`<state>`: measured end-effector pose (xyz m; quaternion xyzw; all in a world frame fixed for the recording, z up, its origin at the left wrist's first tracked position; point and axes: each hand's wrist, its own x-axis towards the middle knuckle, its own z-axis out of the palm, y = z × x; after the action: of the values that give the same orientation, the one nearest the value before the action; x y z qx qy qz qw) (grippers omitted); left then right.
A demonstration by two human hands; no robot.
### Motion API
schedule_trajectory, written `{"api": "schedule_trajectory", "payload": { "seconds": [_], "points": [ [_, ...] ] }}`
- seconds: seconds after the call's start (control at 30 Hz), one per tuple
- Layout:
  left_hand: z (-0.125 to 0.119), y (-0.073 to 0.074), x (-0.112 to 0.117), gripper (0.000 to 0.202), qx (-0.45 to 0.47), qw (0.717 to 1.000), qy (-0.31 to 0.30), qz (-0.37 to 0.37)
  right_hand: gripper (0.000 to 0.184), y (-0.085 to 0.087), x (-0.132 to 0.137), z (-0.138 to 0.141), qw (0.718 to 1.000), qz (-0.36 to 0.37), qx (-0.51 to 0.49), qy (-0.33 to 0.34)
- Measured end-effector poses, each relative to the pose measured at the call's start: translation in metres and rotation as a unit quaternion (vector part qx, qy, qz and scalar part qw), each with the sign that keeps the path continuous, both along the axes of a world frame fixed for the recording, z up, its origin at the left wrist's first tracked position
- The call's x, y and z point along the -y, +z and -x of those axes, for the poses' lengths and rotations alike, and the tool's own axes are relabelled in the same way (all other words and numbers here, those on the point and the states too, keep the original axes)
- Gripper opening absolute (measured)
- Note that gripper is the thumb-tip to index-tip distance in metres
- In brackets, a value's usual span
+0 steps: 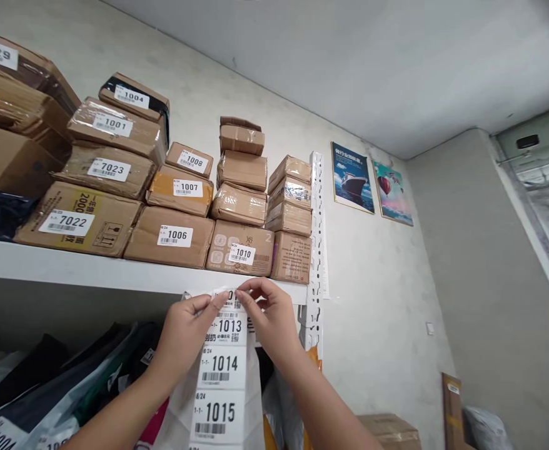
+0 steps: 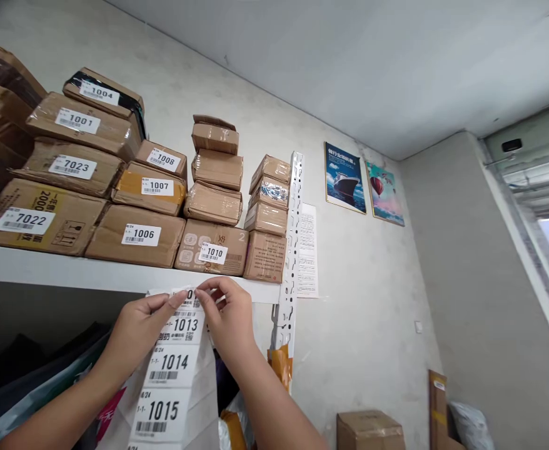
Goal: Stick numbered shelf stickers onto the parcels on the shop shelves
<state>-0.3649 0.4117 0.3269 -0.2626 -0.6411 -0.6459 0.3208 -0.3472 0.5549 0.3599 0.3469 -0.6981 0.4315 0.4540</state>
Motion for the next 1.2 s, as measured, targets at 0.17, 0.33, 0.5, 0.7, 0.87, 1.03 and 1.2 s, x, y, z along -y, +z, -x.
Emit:
{"api": "schedule_trajectory", "payload": {
  "seconds": [0.17, 0.33, 0.5, 0.7, 0.87, 1.03, 1.2],
  "points": [
    [-0.002, 0.020, 0.001, 0.040, 0.025, 0.997, -0.073, -0.031, 0.022, 0.022, 0.006, -0.002, 0.999, 0.013, 0.036, 0.028],
    [0.000, 0.027, 0.004, 0.043, 0.009, 0.996, -0.083, -0.040, 0.003, 0.039, 0.004, -0.011, 0.999, -0.038, 0.007, 0.004],
    [0.002, 0.033, 0.006, 0.040, 0.027, 0.993, -0.097, -0.054, 0.006, 0.045, 0.009, -0.006, 0.989, -0.055, -0.129, -0.036],
    [0.000, 0.041, 0.015, 0.044, 0.052, 0.995, -0.079, -0.027, 0.006, 0.063, 0.017, -0.001, 0.977, -0.066, -0.197, -0.048],
    [-0.001, 0.046, 0.020, 0.042, 0.000, 1.000, -0.019, 0.020, 0.003, 0.103, 0.025, 0.012, 0.979, 0.013, -0.201, -0.027],
    [0.002, 0.039, 0.025, 0.044, -0.036, 0.998, -0.027, 0.046, 0.004, 0.153, 0.025, 0.031, 0.978, 0.055, -0.172, -0.107],
    [0.004, 0.031, 0.034, 0.045, -0.033, 0.997, -0.057, 0.031, 0.040, 0.164, 0.028, 0.034, 0.926, -0.021, -0.197, -0.320]
  ]
}}
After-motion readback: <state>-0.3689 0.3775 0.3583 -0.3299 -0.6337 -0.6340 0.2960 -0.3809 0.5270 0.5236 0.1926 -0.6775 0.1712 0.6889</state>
